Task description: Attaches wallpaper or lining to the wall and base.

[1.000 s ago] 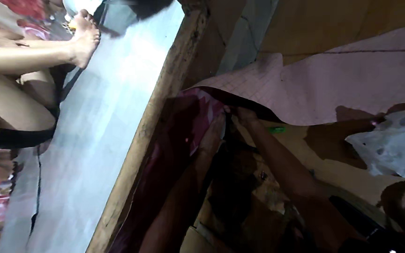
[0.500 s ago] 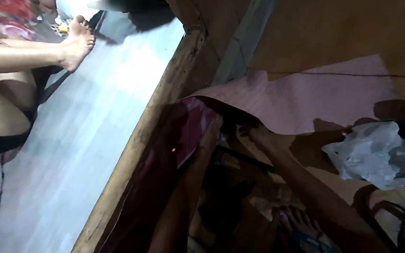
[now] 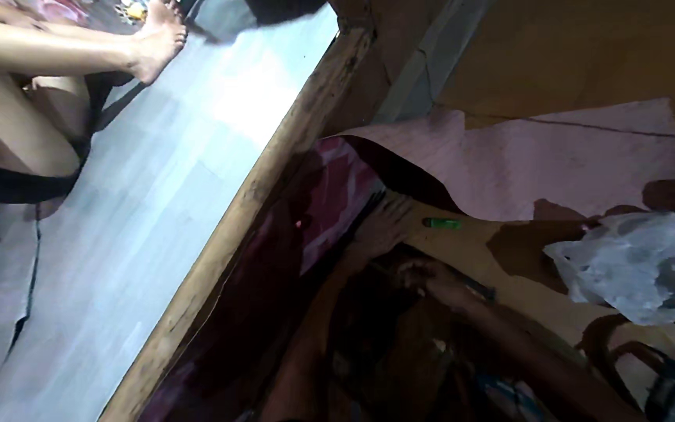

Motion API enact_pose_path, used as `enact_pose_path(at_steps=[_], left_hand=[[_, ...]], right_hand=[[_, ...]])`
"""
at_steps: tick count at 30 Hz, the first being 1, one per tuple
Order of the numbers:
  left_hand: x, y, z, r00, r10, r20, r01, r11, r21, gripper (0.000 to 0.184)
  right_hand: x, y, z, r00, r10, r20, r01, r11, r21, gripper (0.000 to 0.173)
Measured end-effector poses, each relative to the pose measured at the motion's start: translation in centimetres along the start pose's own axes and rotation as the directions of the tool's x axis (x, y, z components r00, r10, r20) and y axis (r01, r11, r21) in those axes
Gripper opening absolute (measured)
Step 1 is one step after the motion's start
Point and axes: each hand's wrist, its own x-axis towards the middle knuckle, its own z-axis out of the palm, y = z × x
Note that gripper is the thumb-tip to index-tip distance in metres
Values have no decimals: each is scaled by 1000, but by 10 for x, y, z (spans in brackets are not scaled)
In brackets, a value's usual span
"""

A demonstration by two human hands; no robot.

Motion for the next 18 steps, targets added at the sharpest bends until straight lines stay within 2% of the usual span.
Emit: enact_pose_path(at_steps=[2,5,8,12,15,17,18], left_hand=[[-28,31,10,999,29,-31,-30,1000,-4,50],[-75,74,21,991,-20,-133,38,989,140,47],[-102,95,4,985,-175,-13,174,968,178,54],[-118,81,-12,927,-352,-131,375,888,265,49],[-122,57,-22,904,-380,-197,421,874,244,55],[-118,37,-24,905,-351,-239,408,876,259,57],[-114,29,-26,906,-366,-214,413,874,255,59]], right_hand=[[-9,7,5,991,88,102,-74,989,-129,25],[-18,21,16,958,230,171,-175,942,-287,36],[-30,21,29,927,284,246,-175,905,-387,38],[-33,22,45,863,222,455,28,877,-480,32],[-32,31,62,831,172,528,21,940,-340,30],[-33,31,71,820,184,542,-11,951,-308,33],[-34,27,73,810,197,552,-17,949,-314,33]])
